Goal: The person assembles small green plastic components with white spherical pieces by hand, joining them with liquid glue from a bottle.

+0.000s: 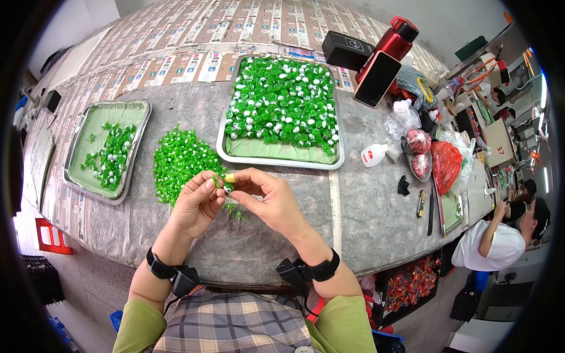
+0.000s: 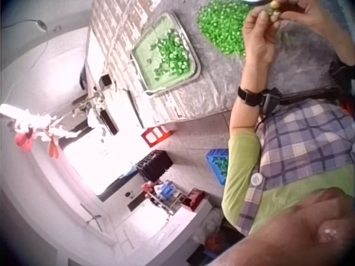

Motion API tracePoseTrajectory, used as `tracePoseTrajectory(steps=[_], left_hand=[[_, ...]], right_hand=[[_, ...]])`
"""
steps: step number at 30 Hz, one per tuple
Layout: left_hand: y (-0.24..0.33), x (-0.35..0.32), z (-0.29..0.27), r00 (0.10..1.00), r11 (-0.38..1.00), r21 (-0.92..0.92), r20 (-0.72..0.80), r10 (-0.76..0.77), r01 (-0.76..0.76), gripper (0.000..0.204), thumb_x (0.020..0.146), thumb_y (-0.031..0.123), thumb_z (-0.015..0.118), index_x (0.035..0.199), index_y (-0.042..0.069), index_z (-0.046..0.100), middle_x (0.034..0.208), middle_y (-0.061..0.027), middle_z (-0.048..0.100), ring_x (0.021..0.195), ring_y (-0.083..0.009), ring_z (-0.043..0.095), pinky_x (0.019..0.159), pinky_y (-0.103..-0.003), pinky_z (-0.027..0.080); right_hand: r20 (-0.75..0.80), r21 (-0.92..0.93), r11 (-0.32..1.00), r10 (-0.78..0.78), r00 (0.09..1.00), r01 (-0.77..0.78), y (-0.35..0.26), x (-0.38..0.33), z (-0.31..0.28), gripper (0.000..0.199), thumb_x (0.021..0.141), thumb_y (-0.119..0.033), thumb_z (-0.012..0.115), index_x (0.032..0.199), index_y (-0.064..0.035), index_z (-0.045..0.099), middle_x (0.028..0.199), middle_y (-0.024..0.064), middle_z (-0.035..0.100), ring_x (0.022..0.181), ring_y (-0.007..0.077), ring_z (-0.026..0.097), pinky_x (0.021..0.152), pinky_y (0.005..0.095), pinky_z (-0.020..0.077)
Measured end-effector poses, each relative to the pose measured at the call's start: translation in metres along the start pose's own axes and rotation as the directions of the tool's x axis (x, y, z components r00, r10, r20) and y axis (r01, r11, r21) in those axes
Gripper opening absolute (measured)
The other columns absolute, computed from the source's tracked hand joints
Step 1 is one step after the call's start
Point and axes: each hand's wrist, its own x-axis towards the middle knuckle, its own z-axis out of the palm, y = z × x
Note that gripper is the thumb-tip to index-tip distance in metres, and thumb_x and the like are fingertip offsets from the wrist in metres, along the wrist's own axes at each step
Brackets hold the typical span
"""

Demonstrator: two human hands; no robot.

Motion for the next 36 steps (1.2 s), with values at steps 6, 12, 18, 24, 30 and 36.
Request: tracePoseTrajectory(steps=[6,12,18,24,30,36], left_hand=[[-0.004,0.0,-0.005,0.999,0.997,0.059,0.001,0.053,-0.053,0.013,0.079,0.008,0.055,0.091,0.003,0.052,0.08,-0.0055,0.058,0.069,-0.0123,0.058,0.064,-0.024,0.051],[-0.006,-0.001,0.001,0.994,0.966,0.238,-0.009,0.105,-0.1,0.011,0.077,0.006,0.056,0.087,0.003,0.053,0.077,-0.0043,0.057,0.068,-0.0117,0.057,0.063,-0.025,0.05],[-0.008,-0.001,-0.001,0.989,0.943,0.304,-0.013,0.145,-0.135,0.013,0.076,0.008,0.058,0.087,0.002,0.054,0.078,-0.0049,0.059,0.069,-0.0118,0.057,0.064,-0.024,0.049],[-0.008,-0.003,0.003,0.975,0.904,0.38,-0.025,0.222,-0.196,0.011,0.075,0.006,0.059,0.084,0.001,0.056,0.075,-0.0056,0.059,0.067,-0.0111,0.057,0.062,-0.023,0.048],[-0.007,-0.003,0.007,0.939,0.74,0.598,0.064,0.339,-0.308,0.005,0.075,0.001,0.057,0.08,-0.001,0.057,0.075,-0.0044,0.057,0.067,-0.0091,0.055,0.06,-0.02,0.046],[-0.008,-0.002,0.003,0.883,0.516,0.753,0.181,0.433,-0.408,0.008,0.071,-0.003,0.059,0.078,-0.002,0.057,0.074,-0.006,0.056,0.068,-0.0113,0.055,0.059,-0.021,0.046]], right_hand=[[-0.023,-0.062,0.998,-0.013,1.0,0.011,-0.001,0.0,-0.004,0.02,0.076,-0.002,0.057,0.095,0.0002,0.051,0.088,0.0041,0.057,0.08,0.008,0.054,0.069,0.0192,0.0431],[-0.054,0.045,0.999,0.001,0.999,0.002,-0.005,-0.001,-0.003,0.019,0.075,-0.001,0.057,0.093,0.0001,0.052,0.088,0.0043,0.057,0.08,0.009,0.055,0.07,0.0196,0.0435],[-0.05,0.071,0.997,0.014,0.999,-0.01,-0.004,-0.002,-0.002,0.018,0.075,0.0,0.057,0.093,0.0004,0.052,0.089,0.005,0.057,0.082,0.0101,0.055,0.073,0.0213,0.0446],[-0.039,0.083,0.996,0.028,0.999,-0.025,-0.006,-0.002,-0.002,0.017,0.075,0.001,0.057,0.092,0.0008,0.053,0.089,0.0053,0.057,0.082,0.0101,0.055,0.073,0.0212,0.045],[-0.02,0.072,0.994,0.085,0.996,-0.083,-0.003,-0.001,-0.003,0.017,0.075,0.0,0.057,0.091,0.0017,0.052,0.087,0.005,0.057,0.079,0.0094,0.056,0.071,0.0203,0.0449],[0.058,0.085,0.991,0.103,0.993,-0.108,-0.007,-0.001,-0.007,0.024,0.078,-0.003,0.055,0.1,0.0034,0.052,0.085,0.0059,0.058,0.079,0.0105,0.056,0.07,0.0215,0.046]])
